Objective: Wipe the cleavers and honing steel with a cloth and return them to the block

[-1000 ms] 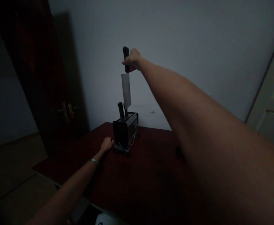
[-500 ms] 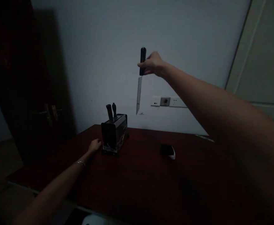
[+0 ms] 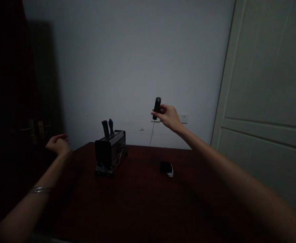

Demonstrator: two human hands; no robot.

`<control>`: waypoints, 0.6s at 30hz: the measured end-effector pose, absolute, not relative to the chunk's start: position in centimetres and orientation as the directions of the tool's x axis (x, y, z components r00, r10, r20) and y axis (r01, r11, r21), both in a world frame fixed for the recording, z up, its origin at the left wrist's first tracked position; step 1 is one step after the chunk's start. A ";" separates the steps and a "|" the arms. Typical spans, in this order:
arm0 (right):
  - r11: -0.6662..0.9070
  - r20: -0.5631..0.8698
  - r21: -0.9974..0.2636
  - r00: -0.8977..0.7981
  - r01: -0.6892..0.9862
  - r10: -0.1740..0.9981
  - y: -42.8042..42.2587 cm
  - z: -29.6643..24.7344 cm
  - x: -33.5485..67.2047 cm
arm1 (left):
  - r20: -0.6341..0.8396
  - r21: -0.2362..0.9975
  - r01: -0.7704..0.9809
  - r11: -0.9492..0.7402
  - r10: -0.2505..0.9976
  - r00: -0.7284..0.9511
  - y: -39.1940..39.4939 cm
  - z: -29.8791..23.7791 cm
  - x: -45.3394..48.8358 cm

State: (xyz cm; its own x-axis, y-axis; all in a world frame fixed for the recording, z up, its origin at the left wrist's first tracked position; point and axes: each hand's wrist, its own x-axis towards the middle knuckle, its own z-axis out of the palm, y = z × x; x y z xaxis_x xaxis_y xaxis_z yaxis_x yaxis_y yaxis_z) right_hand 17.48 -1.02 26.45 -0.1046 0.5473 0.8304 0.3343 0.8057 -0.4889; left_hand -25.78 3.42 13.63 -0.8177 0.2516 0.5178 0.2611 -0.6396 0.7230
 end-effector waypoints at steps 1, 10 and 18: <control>0.807 0.830 -0.487 -0.110 0.333 0.546 -1.2 25.6 17.5 | 0.470 0.716 0.229 -0.660 0.213 -0.856 2.6 15.3 -25.2; 0.838 0.877 -0.115 -0.341 0.534 0.337 -2.8 18.0 17.3 | 0.727 0.632 -0.100 -0.769 0.632 -0.267 -6.7 20.7 -10.6; 0.775 0.699 0.460 -0.715 0.433 -0.015 -3.5 13.8 17.1 | -0.235 0.972 0.155 0.177 0.661 0.713 -5.5 14.5 -3.8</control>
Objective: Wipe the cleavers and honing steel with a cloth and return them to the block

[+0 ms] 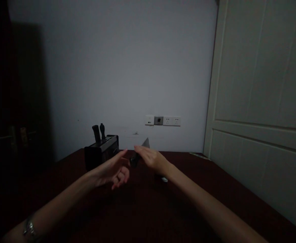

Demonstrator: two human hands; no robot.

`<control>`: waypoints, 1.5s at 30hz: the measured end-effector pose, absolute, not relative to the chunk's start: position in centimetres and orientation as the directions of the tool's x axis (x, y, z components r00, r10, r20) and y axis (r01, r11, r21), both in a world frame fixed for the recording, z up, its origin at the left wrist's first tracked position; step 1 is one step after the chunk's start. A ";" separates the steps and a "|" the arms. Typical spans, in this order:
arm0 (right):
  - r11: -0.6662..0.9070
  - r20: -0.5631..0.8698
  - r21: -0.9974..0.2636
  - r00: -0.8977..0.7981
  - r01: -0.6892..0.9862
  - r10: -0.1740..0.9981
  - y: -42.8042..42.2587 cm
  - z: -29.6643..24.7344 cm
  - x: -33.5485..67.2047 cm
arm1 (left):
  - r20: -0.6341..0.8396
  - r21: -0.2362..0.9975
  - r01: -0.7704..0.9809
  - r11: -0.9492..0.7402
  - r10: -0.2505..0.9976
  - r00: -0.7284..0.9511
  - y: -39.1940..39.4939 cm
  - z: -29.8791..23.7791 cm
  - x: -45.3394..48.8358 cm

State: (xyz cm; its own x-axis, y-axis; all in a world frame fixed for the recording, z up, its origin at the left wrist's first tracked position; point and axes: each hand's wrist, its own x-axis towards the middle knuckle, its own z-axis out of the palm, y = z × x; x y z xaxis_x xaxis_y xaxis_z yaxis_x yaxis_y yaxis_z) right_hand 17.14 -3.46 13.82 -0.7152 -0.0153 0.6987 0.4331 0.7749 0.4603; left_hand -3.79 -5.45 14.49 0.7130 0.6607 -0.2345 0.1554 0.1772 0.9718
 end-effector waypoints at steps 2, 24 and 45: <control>0.760 0.648 0.529 -0.758 0.378 -0.075 -3.4 13.3 17.0 | -0.301 0.948 0.182 0.260 0.555 0.775 -5.0 13.4 -3.2; 0.212 0.210 -0.957 -0.032 0.197 0.977 -2.5 9.9 18.6 | 0.053 0.989 0.080 -0.122 0.812 0.581 -4.4 7.0 0.2; -0.230 -0.188 -0.872 -0.138 -0.432 0.972 -1.5 6.0 12.4 | 0.227 0.858 0.317 -0.404 0.851 0.473 -5.2 2.3 2.1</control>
